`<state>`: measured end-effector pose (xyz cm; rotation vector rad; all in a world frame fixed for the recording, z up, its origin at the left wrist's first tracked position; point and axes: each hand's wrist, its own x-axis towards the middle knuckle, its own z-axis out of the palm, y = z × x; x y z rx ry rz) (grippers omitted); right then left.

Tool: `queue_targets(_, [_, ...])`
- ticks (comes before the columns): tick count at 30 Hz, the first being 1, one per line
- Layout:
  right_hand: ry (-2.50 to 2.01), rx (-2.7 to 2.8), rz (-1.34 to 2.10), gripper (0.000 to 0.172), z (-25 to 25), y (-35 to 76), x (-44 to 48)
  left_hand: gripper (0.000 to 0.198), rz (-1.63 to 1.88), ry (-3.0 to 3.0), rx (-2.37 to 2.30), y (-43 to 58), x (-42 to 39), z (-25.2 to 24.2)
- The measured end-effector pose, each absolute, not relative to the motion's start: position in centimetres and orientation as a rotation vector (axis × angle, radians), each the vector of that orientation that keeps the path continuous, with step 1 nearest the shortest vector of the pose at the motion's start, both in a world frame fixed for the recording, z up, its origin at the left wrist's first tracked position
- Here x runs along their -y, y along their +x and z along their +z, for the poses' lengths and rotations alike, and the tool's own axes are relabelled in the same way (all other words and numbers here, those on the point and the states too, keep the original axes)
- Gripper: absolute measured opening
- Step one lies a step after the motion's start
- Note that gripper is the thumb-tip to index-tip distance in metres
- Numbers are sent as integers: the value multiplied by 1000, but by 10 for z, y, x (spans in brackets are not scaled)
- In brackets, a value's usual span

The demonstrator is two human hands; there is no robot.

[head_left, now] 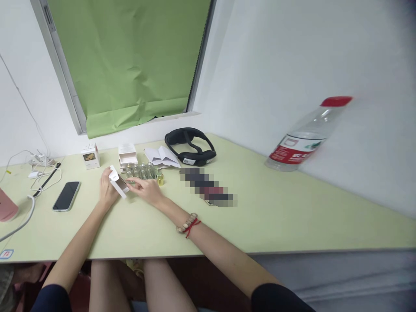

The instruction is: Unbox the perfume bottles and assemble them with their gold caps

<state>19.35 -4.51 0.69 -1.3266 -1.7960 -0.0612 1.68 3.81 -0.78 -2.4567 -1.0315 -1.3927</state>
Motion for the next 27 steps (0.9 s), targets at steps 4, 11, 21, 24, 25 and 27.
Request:
queue_targets(4, [-1298,1795,-59,25,9,193,48,67,-1398,-2466,1055,16,-37,-9])
queue_targets(11, [-1258,1898,23,23,11,187,54,55,-1251,-2482,1149,21,-23,3])
queue_targets(21, [-1407,1896,82,31,14,185,56,49,-972,-2430,1328,27,-14,11])
queue_targets(24, [-1468,1891,40,18,15,185,56,53,-948,-2425,1329,28,-11,12])
queue_targets(25, [-1483,1892,21,13,15,185,55,54,-942,-2425,1328,29,-11,13])
queue_targets(27, [-1480,1903,-11,11,14,186,53,57,-931,-2418,1336,29,-10,14])
